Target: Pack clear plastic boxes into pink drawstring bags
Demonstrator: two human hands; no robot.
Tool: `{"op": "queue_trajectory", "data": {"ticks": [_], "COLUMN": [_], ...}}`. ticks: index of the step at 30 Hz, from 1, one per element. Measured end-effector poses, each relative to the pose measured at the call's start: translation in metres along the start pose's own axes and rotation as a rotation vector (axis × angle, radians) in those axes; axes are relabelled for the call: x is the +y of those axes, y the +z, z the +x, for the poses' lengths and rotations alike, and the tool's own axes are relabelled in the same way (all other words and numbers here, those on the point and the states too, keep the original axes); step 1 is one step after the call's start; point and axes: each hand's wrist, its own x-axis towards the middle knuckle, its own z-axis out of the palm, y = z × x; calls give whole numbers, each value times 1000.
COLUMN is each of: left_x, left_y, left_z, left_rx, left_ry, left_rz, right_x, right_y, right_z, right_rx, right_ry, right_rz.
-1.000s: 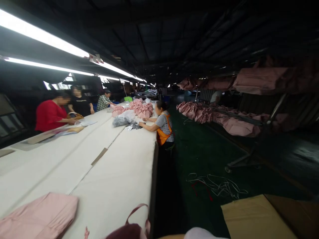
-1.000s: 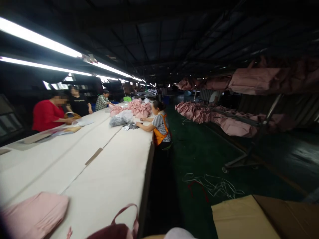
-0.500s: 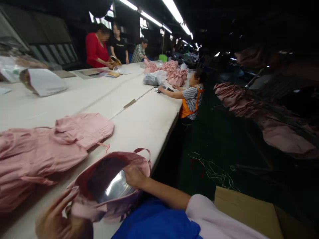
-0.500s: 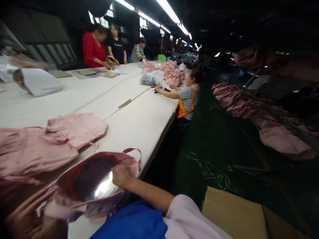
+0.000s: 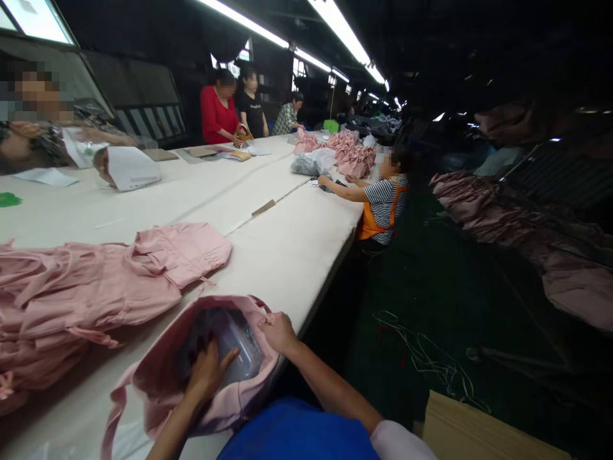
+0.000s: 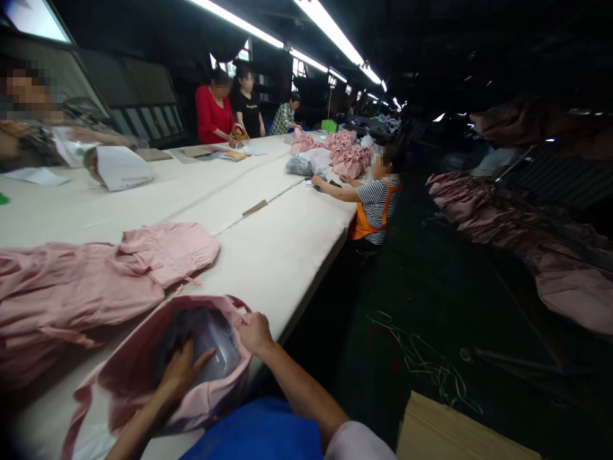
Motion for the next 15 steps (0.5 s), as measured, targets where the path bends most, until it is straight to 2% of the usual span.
{"op": "queue_trajectory", "data": {"ticks": [2,4,7,9,11,13,15], "left_x": [5,20,41,45,39,27,10], "left_y": [13,23,33,37,38,34,27], "left_z": [-4,-8,-4,8,23,31,30], "left_rx": [64,106,144,178,207,208,204], "left_ry": [51,96,159,240,319,351,345], "left_rz": [5,24,57,27,-35,-91,-134], "right_x": [-23,-44,-57,-51,-38,-23,-12], "right_y": [-2,-6,-16,-24,-32,-39,-44], "right_z": [-11,-18,-20,-15,-7,1,7], "right_rx": [-12,-57,-83,-3,98,149,150], "right_ry": [-78,-142,-152,-96,-21,25,41], "right_rz": [108,196,222,245,264,248,228]}}
